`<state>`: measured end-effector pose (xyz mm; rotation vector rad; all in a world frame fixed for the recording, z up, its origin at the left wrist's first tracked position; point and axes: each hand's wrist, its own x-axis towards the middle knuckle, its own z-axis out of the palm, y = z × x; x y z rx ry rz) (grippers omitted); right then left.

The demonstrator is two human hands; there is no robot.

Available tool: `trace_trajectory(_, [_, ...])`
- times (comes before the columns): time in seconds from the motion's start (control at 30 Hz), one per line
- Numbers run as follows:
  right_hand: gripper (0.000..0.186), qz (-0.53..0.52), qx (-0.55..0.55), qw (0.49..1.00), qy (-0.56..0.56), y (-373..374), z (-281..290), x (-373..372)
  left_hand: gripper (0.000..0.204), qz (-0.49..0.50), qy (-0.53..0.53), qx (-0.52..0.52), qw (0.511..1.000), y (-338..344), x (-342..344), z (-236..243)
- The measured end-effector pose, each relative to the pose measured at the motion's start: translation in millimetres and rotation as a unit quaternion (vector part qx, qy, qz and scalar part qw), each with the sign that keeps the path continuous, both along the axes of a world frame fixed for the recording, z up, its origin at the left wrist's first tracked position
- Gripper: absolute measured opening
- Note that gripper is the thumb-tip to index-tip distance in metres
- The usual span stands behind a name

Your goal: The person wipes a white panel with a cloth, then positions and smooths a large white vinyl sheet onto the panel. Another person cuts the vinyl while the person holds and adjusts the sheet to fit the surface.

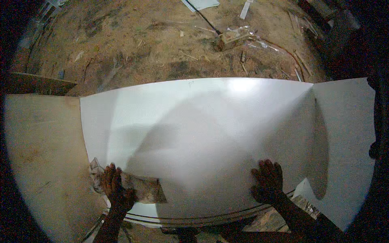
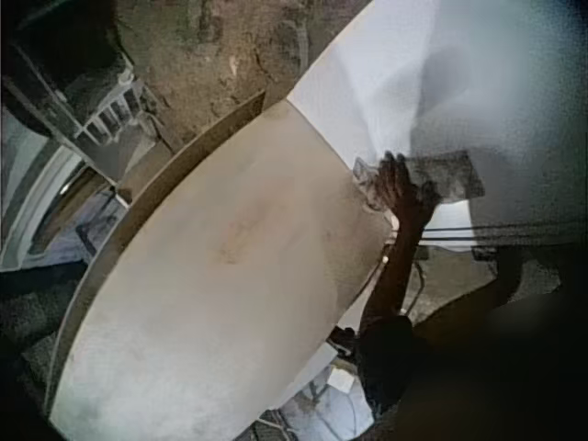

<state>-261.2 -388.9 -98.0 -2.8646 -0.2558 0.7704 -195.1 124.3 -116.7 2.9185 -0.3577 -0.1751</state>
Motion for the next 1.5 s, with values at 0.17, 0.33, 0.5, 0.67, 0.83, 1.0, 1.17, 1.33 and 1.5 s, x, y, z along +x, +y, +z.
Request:
trace_trajectory(0.17, [0.065,0.032,-0.024,0.994,-0.1,1.6,-16.0,-8.2,0.061,0.007,-0.09,-0.021,0.996,10.7,-4.3,-23.9])
trace_trajectory(0.33, [0.072,-0.012,-0.01,0.993,-0.121,10.0,-14.2,-1.7,0.056,0.074,-0.104,-0.062,0.99,20.5,-11.1,-50.4])
trace_trajectory(0.5, [0.077,-0.084,0.025,0.991,-0.104,30.8,4.9,-31.4,0.043,0.052,-0.059,0.071,0.994,23.6,-34.8,-59.8])
trace_trajectory(0.67, [0.067,-0.249,0.258,0.916,0.179,88.9,74.8,-172.1,0.034,0.082,0.443,-0.086,0.889,-36.3,-148.3,-23.6])
trace_trajectory(0.83, [0.058,-0.394,0.3,0.86,0.122,114.1,220.2,-307.4,0.034,0.13,0.499,-0.273,0.812,-116.8,-296.3,117.1])
trace_trajectory(1.0, [0.053,-0.561,0.27,0.78,0.062,99.4,379.6,-442.8,0.033,0.127,0.528,-0.299,0.785,-115.1,-349.3,270.8])
trace_trajectory(1.17, [0.05,-0.577,0.214,0.771,0.164,106.6,407.9,-595.6,0.033,0.1,0.521,-0.25,0.81,-71.8,-337.4,347.9])
trace_trajectory(1.33, [0.045,-0.655,0.239,0.704,0.136,164.1,402.4,-680.1,0.034,0.069,0.495,-0.177,0.848,-71.2,-323.9,416.8])
trace_trajectory(1.5, [0.042,-0.718,0.276,0.638,0.036,207.1,408.9,-727.1,0.034,-0.019,0.497,-0.109,0.86,-106.5,-337.1,494.6])
